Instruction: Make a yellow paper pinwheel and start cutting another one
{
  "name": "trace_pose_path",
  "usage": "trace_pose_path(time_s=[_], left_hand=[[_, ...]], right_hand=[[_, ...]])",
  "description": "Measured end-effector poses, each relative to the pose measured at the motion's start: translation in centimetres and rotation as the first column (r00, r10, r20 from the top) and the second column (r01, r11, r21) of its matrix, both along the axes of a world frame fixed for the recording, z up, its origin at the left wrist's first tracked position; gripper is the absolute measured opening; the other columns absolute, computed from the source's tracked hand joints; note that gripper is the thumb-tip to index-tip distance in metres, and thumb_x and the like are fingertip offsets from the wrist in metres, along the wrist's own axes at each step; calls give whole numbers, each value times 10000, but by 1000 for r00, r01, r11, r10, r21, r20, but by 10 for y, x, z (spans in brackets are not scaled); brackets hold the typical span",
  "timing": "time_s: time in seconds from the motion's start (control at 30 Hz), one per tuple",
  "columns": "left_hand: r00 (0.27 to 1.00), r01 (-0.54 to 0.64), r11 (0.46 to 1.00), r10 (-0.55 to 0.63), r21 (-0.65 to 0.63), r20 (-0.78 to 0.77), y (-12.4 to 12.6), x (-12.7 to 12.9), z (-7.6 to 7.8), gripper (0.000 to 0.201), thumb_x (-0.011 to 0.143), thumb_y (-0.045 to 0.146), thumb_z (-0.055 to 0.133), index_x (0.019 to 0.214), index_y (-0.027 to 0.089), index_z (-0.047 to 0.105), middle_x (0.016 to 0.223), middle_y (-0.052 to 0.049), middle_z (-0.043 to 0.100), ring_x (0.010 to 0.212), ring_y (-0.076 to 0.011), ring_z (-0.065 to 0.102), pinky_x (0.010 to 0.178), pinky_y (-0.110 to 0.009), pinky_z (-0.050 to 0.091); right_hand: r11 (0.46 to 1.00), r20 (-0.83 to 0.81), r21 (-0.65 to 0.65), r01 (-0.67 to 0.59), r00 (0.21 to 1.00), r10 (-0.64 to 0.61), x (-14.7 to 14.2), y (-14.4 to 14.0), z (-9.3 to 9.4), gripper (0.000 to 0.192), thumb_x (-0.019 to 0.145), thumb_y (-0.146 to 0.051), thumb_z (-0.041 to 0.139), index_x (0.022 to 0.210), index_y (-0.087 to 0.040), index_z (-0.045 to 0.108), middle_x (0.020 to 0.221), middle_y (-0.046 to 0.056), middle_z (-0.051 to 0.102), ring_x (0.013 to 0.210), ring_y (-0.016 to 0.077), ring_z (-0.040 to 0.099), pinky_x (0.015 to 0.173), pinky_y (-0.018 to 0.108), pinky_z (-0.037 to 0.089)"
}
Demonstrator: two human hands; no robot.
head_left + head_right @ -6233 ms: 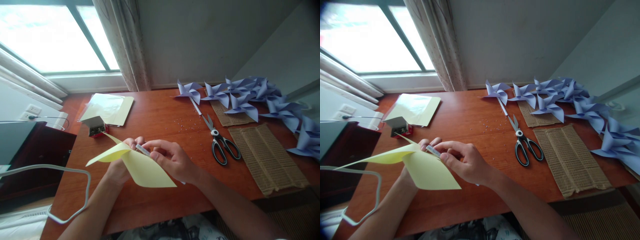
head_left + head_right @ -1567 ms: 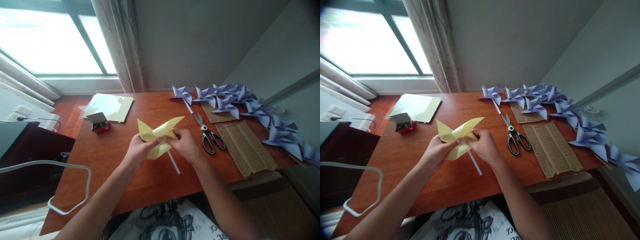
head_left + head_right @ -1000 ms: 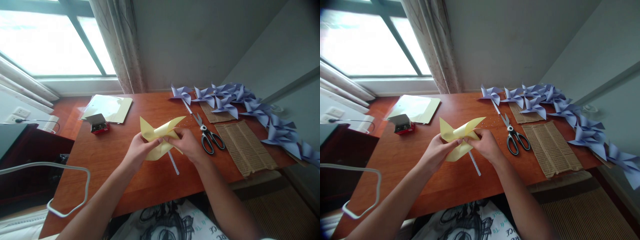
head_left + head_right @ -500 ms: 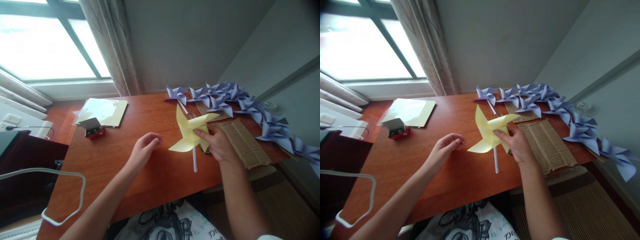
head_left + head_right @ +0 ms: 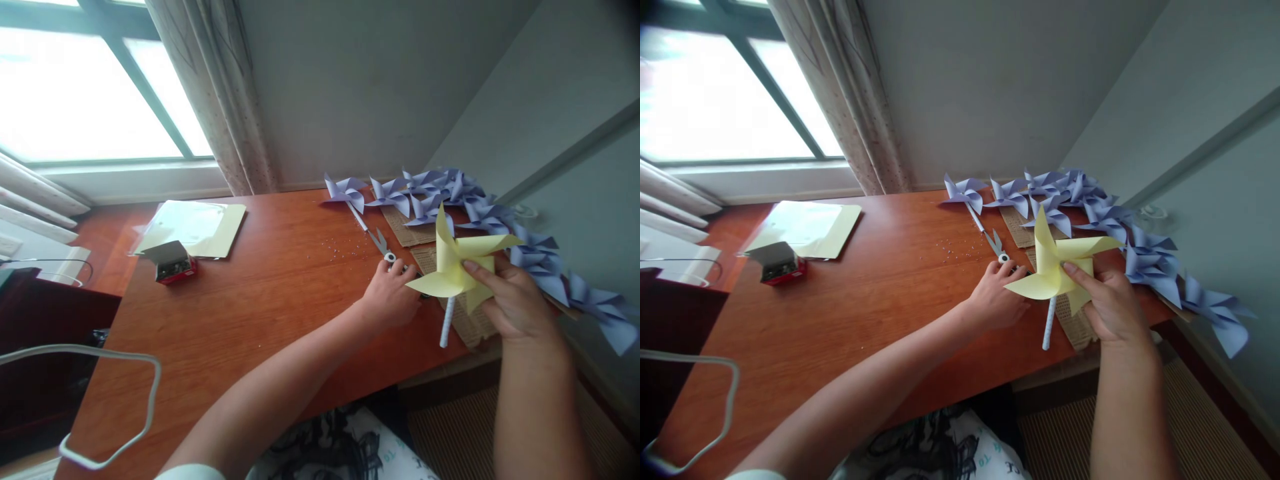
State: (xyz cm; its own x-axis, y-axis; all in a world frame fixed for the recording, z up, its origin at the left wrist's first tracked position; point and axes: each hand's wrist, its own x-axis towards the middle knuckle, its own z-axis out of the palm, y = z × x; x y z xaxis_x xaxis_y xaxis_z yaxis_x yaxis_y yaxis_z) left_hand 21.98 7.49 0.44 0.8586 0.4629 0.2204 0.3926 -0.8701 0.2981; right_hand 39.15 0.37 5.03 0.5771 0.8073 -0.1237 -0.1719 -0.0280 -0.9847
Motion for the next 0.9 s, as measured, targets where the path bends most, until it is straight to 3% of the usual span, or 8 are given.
trace_pose_path(time_s=[0.13, 0.23, 0.33, 0.4, 0.57, 0.8, 0.9], left_hand=[[998, 41, 999, -40, -28, 45, -4, -10, -11, 398, 931, 434, 575, 1233, 183, 637, 1272, -126, 612, 1267, -323, 486, 1099, -499, 361], [997, 70, 996, -68, -51, 49, -16, -36, -13, 321, 941, 418, 552, 1125, 180, 667, 1319, -146, 585, 1358, -345, 430, 1112, -503, 361], [998, 55, 995, -52, -78, 38, -30, -69, -10, 337, 944, 471, 542, 1039, 173, 669, 1328, -175, 569, 1359, -349, 440, 1127, -521, 360], [1000, -10, 994, 12, -109, 19, -37, -92, -7, 329, 933, 479, 561, 1012, 176, 664, 1302, -171, 585, 1331, -348, 471, 1144, -536, 350], [973, -232, 958, 231, -167, -26, -40, -152, -2, 116, 929, 239, 533, 970, 205, 636, 1296, -98, 608, 1298, -277, 519, 1181, -480, 330], [906, -423, 902, 421, -81, -42, -28, -249, -3, 197, 912, 115, 448, 946, 219, 612, 1327, -82, 621, 1274, -258, 560, 1199, -517, 280], [884, -464, 881, 467, -95, 7, -20, -284, -3, 212, 890, 123, 458, 982, 227, 618, 1291, -89, 645, 1237, -255, 590, 1170, -478, 347]], right_hand=[[999, 10, -53, -9, 1000, 9, 6, 0, -9, 393, 652, -279, 916, 1019, -248, 778, 1035, -19, 803, 897, 182, 772, 780, 215, 636], [993, 59, -114, -27, 998, 34, 8, 6, -20, 353, 672, -317, 897, 999, -252, 781, 1055, 31, 803, 968, 261, 766, 870, 351, 643], [990, 91, -119, -79, 992, 91, 5, 17, -28, 349, 676, -330, 885, 1000, -257, 779, 1060, 53, 800, 1005, 294, 759, 914, 400, 628], [984, 82, -127, -124, 987, 135, 0, 25, -31, 359, 673, -337, 882, 1007, -259, 779, 1046, 52, 802, 1010, 293, 758, 901, 391, 630], [959, 59, -174, -225, 969, 238, -14, 41, -36, 363, 646, -342, 892, 978, -245, 784, 1024, 43, 807, 1016, 296, 754, 867, 374, 634], [942, 54, -208, -264, 958, 281, -24, 57, -44, 348, 629, -331, 902, 954, -255, 805, 1004, 30, 811, 971, 273, 763, 880, 336, 621], [930, 65, -221, -294, 947, 315, -24, 61, -47, 355, 628, -355, 904, 955, -258, 805, 1002, 34, 810, 989, 304, 758, 884, 384, 627]])
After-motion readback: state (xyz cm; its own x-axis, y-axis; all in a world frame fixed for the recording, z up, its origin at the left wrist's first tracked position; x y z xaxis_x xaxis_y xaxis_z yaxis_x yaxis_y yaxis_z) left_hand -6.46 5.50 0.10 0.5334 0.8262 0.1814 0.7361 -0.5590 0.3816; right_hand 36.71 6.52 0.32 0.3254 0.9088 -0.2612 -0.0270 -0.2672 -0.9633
